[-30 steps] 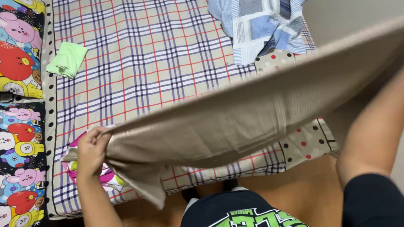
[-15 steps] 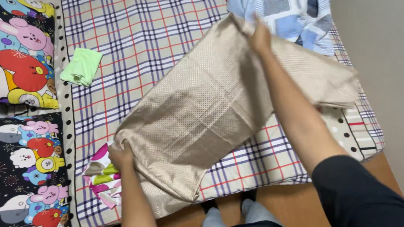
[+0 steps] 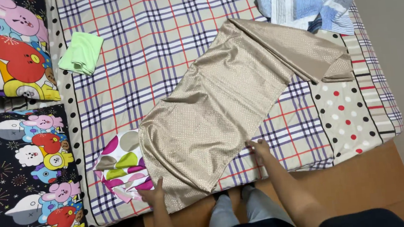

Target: Fold various pieces of clothing on a bed and store them in a closet.

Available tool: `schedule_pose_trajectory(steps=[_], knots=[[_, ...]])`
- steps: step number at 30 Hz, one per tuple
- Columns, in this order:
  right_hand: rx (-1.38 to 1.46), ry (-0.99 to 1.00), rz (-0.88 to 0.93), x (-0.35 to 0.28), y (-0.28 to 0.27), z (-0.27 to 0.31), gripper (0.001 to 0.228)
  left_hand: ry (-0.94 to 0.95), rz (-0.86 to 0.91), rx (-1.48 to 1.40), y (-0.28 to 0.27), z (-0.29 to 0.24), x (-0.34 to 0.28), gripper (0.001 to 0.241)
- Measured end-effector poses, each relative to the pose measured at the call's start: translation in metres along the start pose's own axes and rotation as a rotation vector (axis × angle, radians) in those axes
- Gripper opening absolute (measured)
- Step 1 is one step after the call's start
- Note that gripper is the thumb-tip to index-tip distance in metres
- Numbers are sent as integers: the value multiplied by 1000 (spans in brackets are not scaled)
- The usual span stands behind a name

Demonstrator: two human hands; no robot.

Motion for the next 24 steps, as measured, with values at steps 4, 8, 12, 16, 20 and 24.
schedule_pose_trajectory(steps=[4, 8, 12, 16, 20, 24], knots=[[227, 199, 323, -7, 48, -23, 69, -114, -39, -250, 36, 42, 25, 143], [161, 275, 381, -65, 104, -14, 49, 92, -165, -336, 37, 51, 17, 124], [380, 264, 548, -63, 139, -47, 41, 43, 44, -208, 20, 61, -7, 80], [759, 166, 574, -89, 118, -36, 44, 127, 520, -509, 3, 57, -13, 43], [653, -56, 359, -87, 106, -113, 54, 0, 929, -616, -66, 41, -43, 34], [547, 151, 252, -235, 156, -113, 53, -118, 1141, -725, -79, 76, -39, 32]])
Point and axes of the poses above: each hand's wrist, its own x-axis towards the middle knuckle, its own y-axis out of the palm, z = x × y, the point moved 3 cm from there along x, towards the middle knuckle, and after that the axes turned 7 degrees about y, right-handed, at the moved point
